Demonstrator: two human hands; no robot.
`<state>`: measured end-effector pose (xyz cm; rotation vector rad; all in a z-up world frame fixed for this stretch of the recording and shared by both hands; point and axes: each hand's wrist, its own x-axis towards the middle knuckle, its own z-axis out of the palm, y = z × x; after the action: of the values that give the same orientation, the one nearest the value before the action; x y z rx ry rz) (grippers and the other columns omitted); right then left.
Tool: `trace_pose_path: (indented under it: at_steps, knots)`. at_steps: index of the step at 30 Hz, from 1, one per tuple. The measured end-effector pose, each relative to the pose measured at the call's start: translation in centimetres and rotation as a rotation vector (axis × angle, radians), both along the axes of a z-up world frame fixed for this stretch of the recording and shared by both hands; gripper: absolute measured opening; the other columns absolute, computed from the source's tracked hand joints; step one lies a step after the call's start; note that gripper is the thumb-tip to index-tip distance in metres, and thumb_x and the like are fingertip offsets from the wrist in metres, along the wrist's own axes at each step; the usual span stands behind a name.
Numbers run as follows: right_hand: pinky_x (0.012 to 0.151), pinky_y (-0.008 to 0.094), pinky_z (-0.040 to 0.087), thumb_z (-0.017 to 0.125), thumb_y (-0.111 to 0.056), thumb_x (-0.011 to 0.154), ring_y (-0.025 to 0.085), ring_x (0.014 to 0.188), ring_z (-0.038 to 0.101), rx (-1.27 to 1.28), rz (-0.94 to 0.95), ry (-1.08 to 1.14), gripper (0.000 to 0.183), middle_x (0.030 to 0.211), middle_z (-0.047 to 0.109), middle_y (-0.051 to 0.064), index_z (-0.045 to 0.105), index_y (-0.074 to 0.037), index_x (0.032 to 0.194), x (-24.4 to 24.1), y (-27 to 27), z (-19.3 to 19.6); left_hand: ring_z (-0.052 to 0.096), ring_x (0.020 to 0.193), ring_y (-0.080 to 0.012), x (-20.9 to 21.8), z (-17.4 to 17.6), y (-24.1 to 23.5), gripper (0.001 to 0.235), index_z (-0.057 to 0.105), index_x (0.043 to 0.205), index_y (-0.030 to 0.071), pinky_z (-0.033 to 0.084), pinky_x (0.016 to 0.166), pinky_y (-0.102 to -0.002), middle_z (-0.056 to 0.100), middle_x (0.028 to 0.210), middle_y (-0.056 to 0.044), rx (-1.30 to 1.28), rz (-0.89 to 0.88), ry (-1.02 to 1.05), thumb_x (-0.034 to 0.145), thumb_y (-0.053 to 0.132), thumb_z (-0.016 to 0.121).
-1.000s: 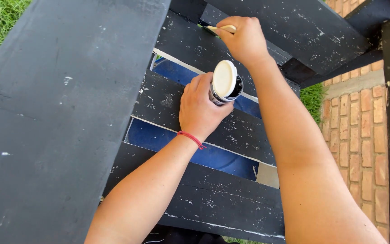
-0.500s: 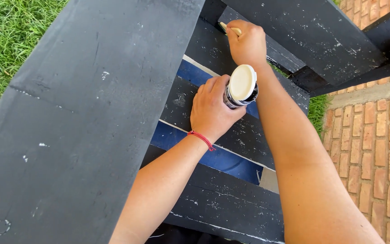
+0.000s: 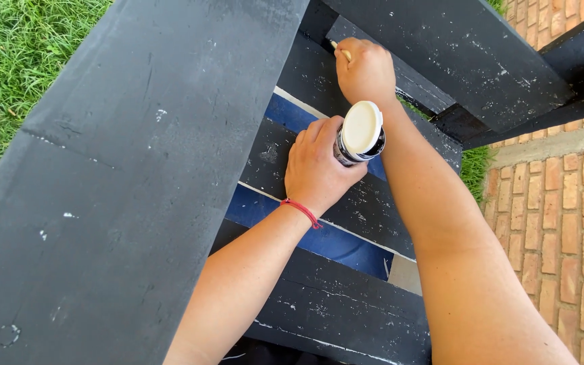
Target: Painting a black wooden chair with a brush and a small can of paint in an outdoor area.
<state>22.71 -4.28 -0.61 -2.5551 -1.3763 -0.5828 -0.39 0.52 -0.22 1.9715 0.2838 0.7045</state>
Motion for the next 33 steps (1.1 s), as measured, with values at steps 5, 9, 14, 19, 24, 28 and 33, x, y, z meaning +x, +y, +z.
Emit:
trace_pose_path:
  at_steps: [5,9,14,19,24,28,33]
  knots:
    - [0.057,0.041,0.047,0.061,-0.012,0.096,0.028,0.064,0.059,0.121,0.013,0.048,0.013,0.077,0.068,0.005,0.071,-0.01,0.087,0.1,0.4,0.1,0.062,0.1,-0.0304,0.0,0.0,0.0,0.066,0.056,0.119,0.013,0.053,0.082,-0.043,0.065,0.115,-0.009,-0.003,-0.002,0.018,0.066,0.036,0.088]
    - [0.051,0.043,0.041,0.061,-0.014,0.098,0.03,0.056,0.047,-0.005,-0.063,0.005,0.024,0.066,0.055,0.005,0.059,-0.011,0.075,0.5,-0.6,0.1,0.062,0.097,-0.0307,0.1,-0.2,-0.1,0.063,0.056,0.115,0.013,0.052,0.082,-0.044,0.064,0.112,-0.008,0.004,0.008,-0.001,0.065,0.035,0.088]
    - [0.059,0.041,0.049,0.063,-0.011,0.098,0.027,0.067,0.062,0.11,0.082,-0.031,0.013,0.081,0.071,0.005,0.073,-0.008,0.091,0.0,-2.2,0.5,0.062,0.098,-0.0303,0.1,-0.1,0.0,0.063,0.056,0.116,0.012,0.052,0.082,-0.043,0.065,0.112,-0.008,0.003,0.008,-0.009,0.066,0.035,0.087]
    - [0.073,0.038,0.055,0.068,-0.013,0.099,0.026,0.085,0.071,0.299,0.034,0.014,0.014,0.097,0.076,0.012,0.077,-0.002,0.1,-5.5,-6.4,4.5,0.061,0.097,-0.0308,0.1,-0.1,-0.1,0.063,0.058,0.116,0.011,0.051,0.081,-0.044,0.065,0.111,-0.007,-0.003,0.02,-0.013,0.064,0.033,0.086]
    - [0.05,0.028,0.048,0.067,0.001,0.092,0.018,0.063,0.064,0.858,-0.079,0.095,0.009,0.066,0.066,0.018,0.075,0.001,0.097,-12.8,-13.0,6.6,0.067,0.093,-0.0429,-0.6,1.0,-0.4,0.059,0.062,0.114,0.005,0.055,0.078,-0.054,0.064,0.106,-0.018,-0.098,0.019,-0.069,0.064,0.03,0.082]
    - [0.047,0.024,0.045,0.053,-0.01,0.105,0.019,0.059,0.062,1.016,0.005,0.079,0.024,0.07,0.065,0.025,0.06,0.008,0.118,-17.1,-15.8,9.1,0.065,0.092,-0.0445,-0.5,1.1,-0.4,0.059,0.061,0.115,0.006,0.055,0.078,-0.055,0.063,0.105,-0.017,-0.064,0.032,-0.097,0.064,0.027,0.082]
    - [0.048,0.031,0.051,0.056,-0.029,0.107,0.03,0.065,0.068,0.961,-0.079,0.087,0.033,0.081,0.063,0.026,0.059,0.004,0.106,-24.2,-15.8,13.2,0.053,0.119,-0.0321,-0.1,-0.2,-0.5,0.079,0.048,0.131,0.015,0.051,0.094,-0.045,0.054,0.132,-0.01,0.014,-0.112,-0.041,0.068,0.027,0.095]
